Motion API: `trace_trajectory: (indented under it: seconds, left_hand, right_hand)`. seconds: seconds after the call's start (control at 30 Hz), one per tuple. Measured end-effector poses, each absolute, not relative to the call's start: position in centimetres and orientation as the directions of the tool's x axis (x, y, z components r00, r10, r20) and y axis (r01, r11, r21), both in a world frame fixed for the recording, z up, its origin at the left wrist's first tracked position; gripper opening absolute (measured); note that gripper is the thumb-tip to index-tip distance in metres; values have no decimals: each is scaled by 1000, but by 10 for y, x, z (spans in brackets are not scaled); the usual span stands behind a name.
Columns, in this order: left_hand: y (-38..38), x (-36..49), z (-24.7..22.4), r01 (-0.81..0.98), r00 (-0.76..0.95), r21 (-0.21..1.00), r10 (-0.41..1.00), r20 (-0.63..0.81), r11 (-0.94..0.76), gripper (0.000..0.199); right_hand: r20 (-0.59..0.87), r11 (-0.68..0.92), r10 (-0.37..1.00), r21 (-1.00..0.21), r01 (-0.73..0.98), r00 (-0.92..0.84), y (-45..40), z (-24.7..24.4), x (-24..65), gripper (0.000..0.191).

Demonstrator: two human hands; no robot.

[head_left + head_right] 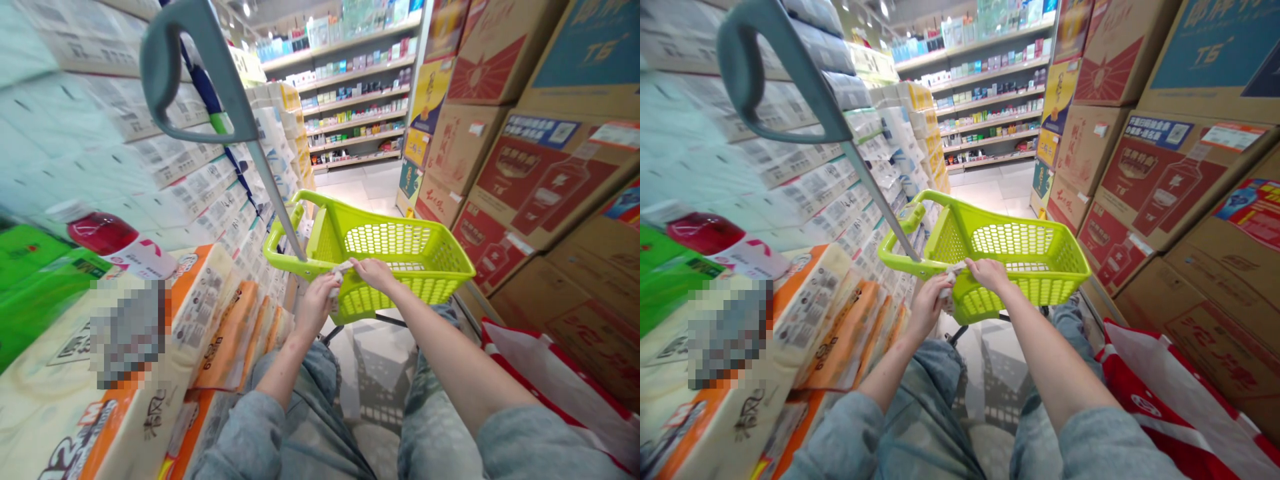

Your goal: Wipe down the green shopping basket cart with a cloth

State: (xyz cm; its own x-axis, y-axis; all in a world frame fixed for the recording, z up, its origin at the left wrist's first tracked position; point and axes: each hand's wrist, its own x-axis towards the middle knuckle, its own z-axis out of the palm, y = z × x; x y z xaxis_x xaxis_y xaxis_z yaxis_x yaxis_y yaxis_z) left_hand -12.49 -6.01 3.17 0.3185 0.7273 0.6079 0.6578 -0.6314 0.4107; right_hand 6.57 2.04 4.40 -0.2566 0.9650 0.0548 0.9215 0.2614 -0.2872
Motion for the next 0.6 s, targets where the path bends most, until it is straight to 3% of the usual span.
trace_trajectory:
  seconds: [0.1,0.17,0.23,0.43,0.6]
  left_hand:
    - [-67,-132,21,641,-91,651,803,589,-405,17]
    - [-68,-136,18,572,-413,788,750,517,-229,17]
    - [-65,-137,19,490,-602,861,660,449,-139,19]
    - [-53,-106,12,429,-627,894,669,399,-131,28]
    - [-45,-78,-27,505,-677,859,577,457,-88,27]
  right_hand:
    - [57,268,963,-293,918,-263,20,43,67,76]
    - [63,276,961,-291,916,-269,20,43,69,76]
    - [69,284,959,-284,916,-275,20,43,70,75]
    - [72,273,962,-263,925,-264,16,42,69,74]
    - [72,263,965,-259,929,-253,12,42,67,73]
